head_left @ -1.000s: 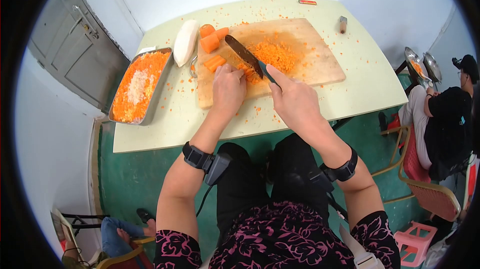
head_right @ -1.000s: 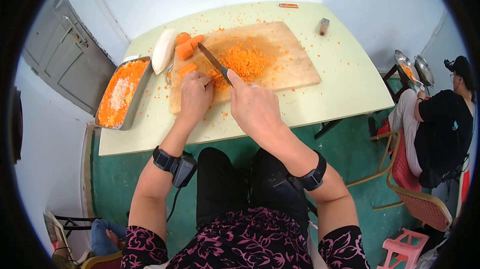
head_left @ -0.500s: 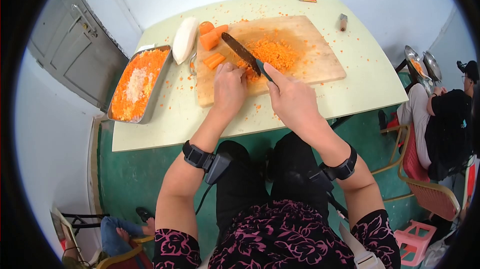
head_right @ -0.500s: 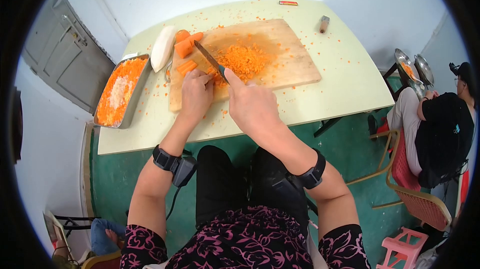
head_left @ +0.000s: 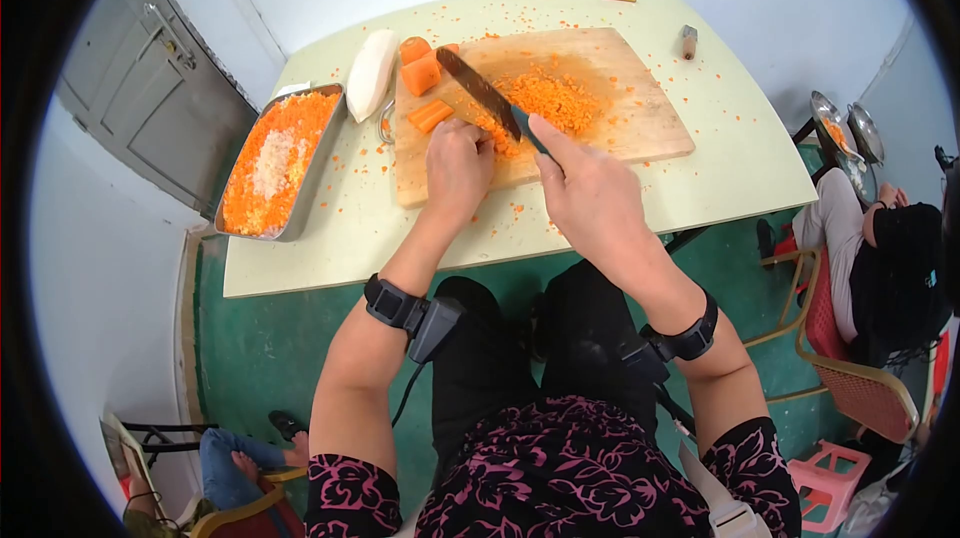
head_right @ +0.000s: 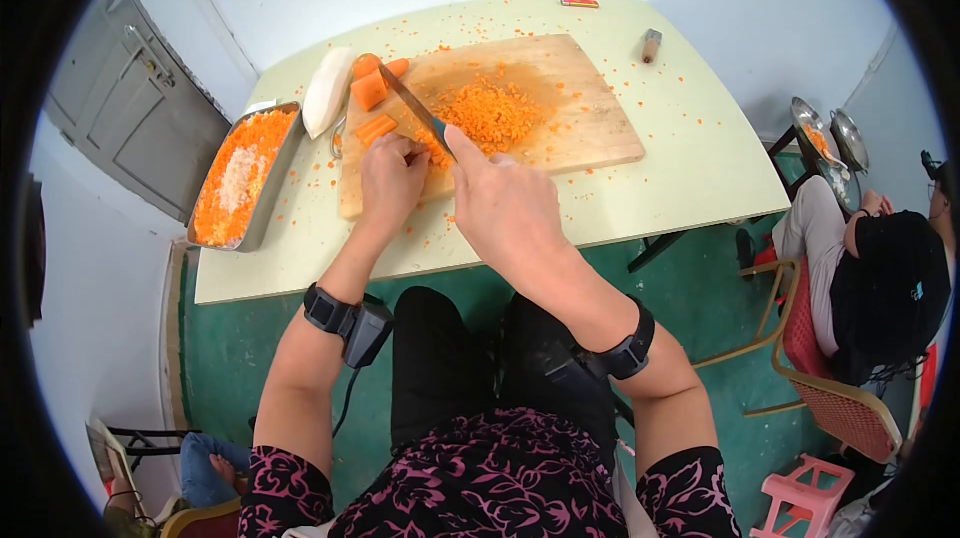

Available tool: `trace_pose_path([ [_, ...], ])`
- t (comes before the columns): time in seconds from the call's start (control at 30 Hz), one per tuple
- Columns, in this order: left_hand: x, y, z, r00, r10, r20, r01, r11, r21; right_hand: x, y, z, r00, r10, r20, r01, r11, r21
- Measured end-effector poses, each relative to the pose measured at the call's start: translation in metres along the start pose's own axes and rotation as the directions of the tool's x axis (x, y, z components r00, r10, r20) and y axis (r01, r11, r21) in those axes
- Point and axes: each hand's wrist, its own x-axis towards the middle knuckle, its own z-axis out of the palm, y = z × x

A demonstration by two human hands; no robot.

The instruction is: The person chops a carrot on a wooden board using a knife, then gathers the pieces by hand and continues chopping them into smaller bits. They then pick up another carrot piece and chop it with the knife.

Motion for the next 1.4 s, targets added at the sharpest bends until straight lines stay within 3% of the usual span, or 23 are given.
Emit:
trace_pose_path([
  [0.23,0.0,-0.001,-0.002,1.0,0.003,0.007,-0.003,1.0,-0.006,0.004,-0.006,-0.011,0.999,0.043,-0.007,-0.043,0.999,0.024],
  [0.33,-0.001,-0.002,-0.001,1.0,0.017,0.001,-0.017,1.0,-0.008,-0.002,-0.001,0.004,1.0,-0.019,-0.022,0.018,0.999,-0.037],
  [0.43,-0.001,-0.004,-0.001,0.999,0.041,0.005,-0.041,0.999,0.001,0.003,-0.001,-0.002,0.997,0.062,0.052,-0.062,0.998,-0.01],
  [0.53,-0.001,-0.005,-0.002,0.997,0.077,0.012,-0.077,0.997,-0.008,0.003,-0.004,-0.008,0.997,0.068,-0.022,-0.066,0.996,0.064],
  [0.63,-0.003,0.0,-0.008,0.996,0.089,0.024,-0.088,0.996,-0.028,-0.003,0.002,0.002,1.0,0.027,-0.011,-0.027,0.999,-0.031],
  [0.8,-0.005,0.006,-0.012,0.993,0.1,0.057,-0.096,0.993,-0.063,0.005,0.001,-0.008,0.996,0.086,0.009,-0.086,0.996,0.006],
  [1.03,0.002,0.0,-0.007,0.991,0.103,0.085,-0.105,0.994,0.028,0.01,0.001,-0.011,0.996,0.08,0.045,-0.08,0.997,0.003],
  [1.13,0.006,-0.003,0.002,0.991,0.13,0.034,-0.131,0.991,0.025,0.007,0.004,-0.004,0.998,0.041,-0.043,-0.042,0.999,-0.028],
  [1.33,0.01,-0.006,0.007,0.993,0.114,0.043,-0.115,0.993,0.006,0.009,0.004,-0.01,0.996,0.085,-0.004,-0.085,0.996,0.017],
  [1.4,0.009,-0.006,0.004,0.994,0.089,0.065,-0.09,0.996,0.01,0.007,0.007,0.001,0.997,0.043,-0.067,-0.042,0.999,0.016],
])
